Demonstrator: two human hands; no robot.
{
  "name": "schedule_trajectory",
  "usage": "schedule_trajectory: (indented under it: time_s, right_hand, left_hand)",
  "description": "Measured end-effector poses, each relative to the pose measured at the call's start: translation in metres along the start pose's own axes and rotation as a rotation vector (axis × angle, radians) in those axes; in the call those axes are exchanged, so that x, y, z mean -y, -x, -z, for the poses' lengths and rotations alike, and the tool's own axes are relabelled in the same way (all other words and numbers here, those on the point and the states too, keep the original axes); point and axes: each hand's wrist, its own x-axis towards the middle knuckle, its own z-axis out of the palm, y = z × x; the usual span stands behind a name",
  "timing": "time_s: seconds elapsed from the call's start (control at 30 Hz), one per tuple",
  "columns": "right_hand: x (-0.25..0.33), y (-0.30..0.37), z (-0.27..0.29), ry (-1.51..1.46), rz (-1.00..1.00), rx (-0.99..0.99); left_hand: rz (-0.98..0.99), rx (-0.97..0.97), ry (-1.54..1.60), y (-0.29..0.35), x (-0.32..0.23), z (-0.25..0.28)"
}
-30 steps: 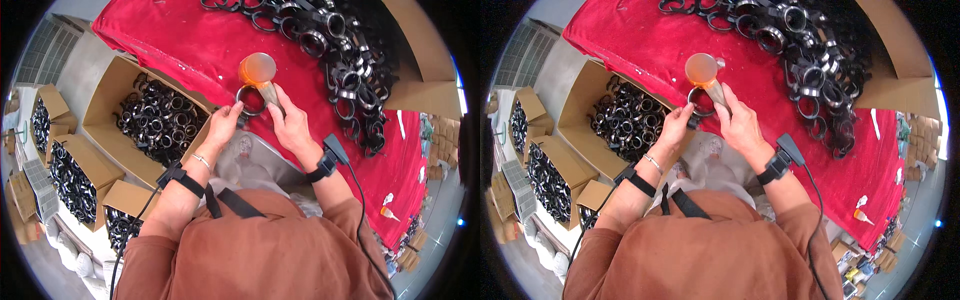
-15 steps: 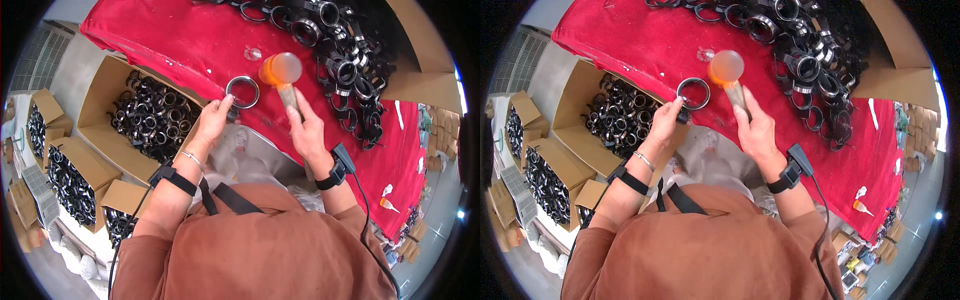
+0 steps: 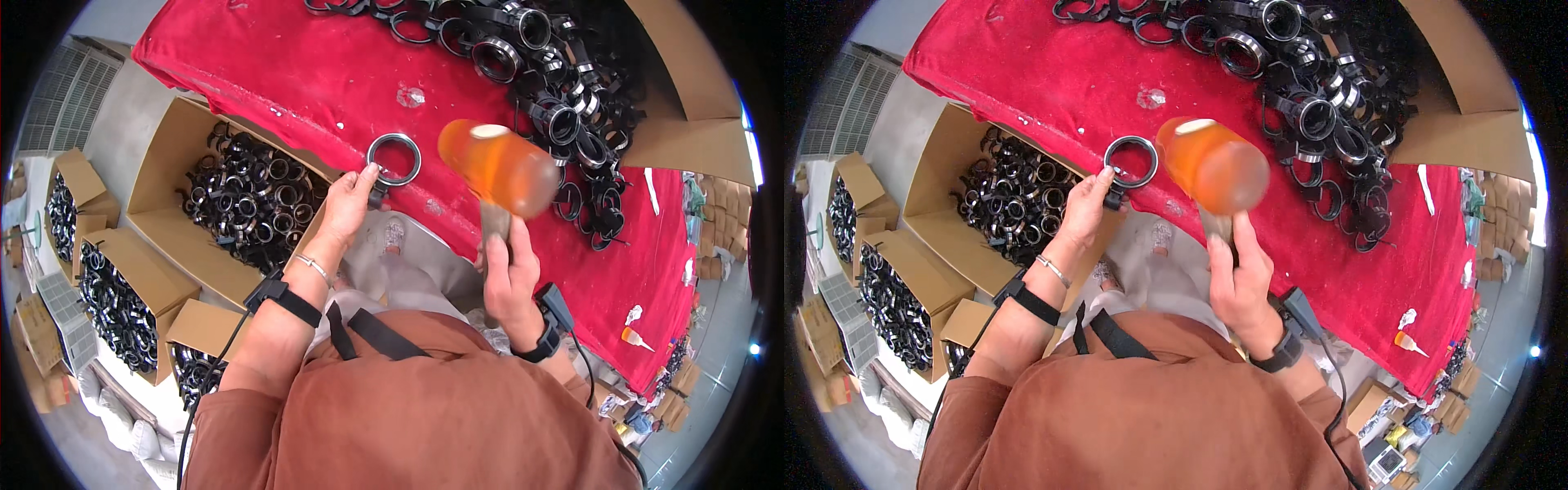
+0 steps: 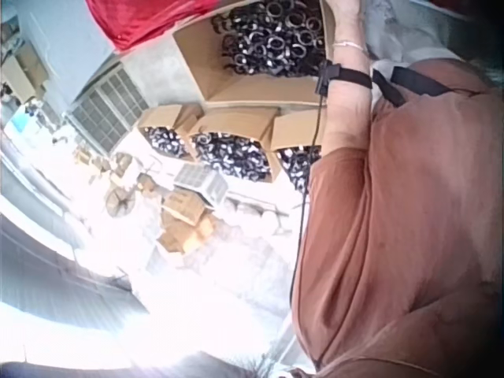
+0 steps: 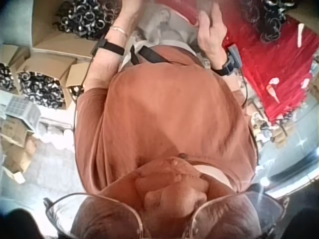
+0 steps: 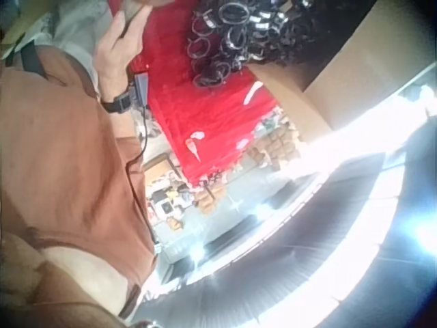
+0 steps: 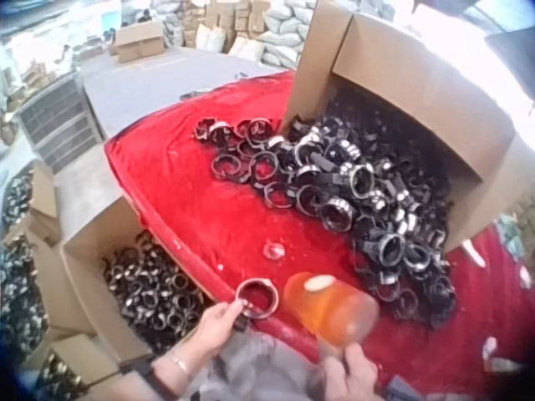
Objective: Assembling or checking black plastic ring components by tapping them with a rubber mallet.
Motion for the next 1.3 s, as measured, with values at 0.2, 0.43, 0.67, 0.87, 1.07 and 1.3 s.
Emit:
schedule_trajectory:
  time_s: [0.2, 0.43, 0.67, 0.87, 1.07, 1.3]
  right_hand:
    - [-0.035, 0.011, -0.021, 0.214, 0.195, 0.115]
    - [-0.046, 0.018, 0.014, 0.043, -0.212, 0.114]
    - [-0.084, 0.032, 0.041, 0.026, -0.151, -0.042]
    - [-0.091, 0.032, 0.041, -0.026, -0.212, -0.039]
    - [-0.095, 0.032, 0.042, -0.069, -0.191, -0.02]
    - [-0.079, 0.024, 0.056, 0.007, -0.259, 0.084]
  left_hand:
    - [-0.026, 0.013, -0.004, -0.004, 0.002, -0.007]
    - [-0.081, -0.077, -0.199, 0.029, -0.014, 0.016]
    - [-0.369, -0.538, -0.958, 0.048, -0.039, 0.137]
    - [-1.07, -0.019, -1.053, -0.01, -0.084, -0.063]
    - [-1.131, 0.369, -1.435, -0.082, -0.099, -0.231]
    - [-1.377, 0.135, -1.437, -0.07, -0.147, -0.234]
